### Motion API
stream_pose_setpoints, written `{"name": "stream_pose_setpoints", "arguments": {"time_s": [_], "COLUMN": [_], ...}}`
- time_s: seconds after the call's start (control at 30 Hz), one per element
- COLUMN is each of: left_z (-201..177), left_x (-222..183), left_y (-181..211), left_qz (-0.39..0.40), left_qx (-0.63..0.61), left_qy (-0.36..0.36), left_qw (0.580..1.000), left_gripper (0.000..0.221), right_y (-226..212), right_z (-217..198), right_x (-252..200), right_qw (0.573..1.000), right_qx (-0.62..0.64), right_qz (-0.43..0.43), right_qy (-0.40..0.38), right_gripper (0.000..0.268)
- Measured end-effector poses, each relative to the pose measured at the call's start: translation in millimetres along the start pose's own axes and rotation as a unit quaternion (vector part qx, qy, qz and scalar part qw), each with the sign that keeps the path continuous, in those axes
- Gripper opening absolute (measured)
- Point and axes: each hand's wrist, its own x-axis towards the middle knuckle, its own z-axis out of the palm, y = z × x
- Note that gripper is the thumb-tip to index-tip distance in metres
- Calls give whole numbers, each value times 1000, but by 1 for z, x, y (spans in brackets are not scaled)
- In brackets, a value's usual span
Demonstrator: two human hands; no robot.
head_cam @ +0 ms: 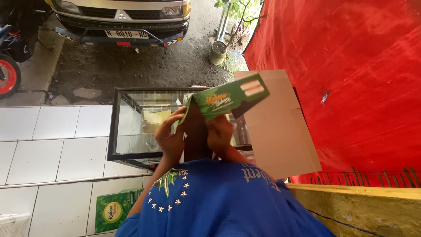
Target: The recorder is folding and assembling a cardboard bakery box on a glass display counter.
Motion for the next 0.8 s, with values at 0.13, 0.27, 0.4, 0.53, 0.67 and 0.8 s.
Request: {"name": "stream_pose_setpoints", "arguments": {"time_s": [0.13,0.27,0.4,0.53,0.67,0.8], "left_z": [11,13,8,-2,-6,-4], "left_x": [-1,0,4,7,8,7], "left_y": [-2,1,0,-2,-3,-4], "left_qz": [-18,-14,-20,-34,-51,-59], "left_qx": [14,30,-27,-42,-79,-111], "left_qy": [24,19,-13,-41,-68,-61], "left_qw": [999,999,999,998,993,990], "left_gripper": [21,17,15,13,15,17], "right_y": [6,13,4,23,26,23], "right_z": [1,-5,-6,-10,-13,-12], "right_x": [-12,-15,-3,-12,-4,0], "right_qw": [996,979,958,943,886,872], "right_qx": [-9,42,119,205,353,380], "right_qz": [64,146,210,230,267,272], "right_qy": [-62,-136,-152,-122,-141,-145], "right_gripper": [21,25,38,43,47,46]}}
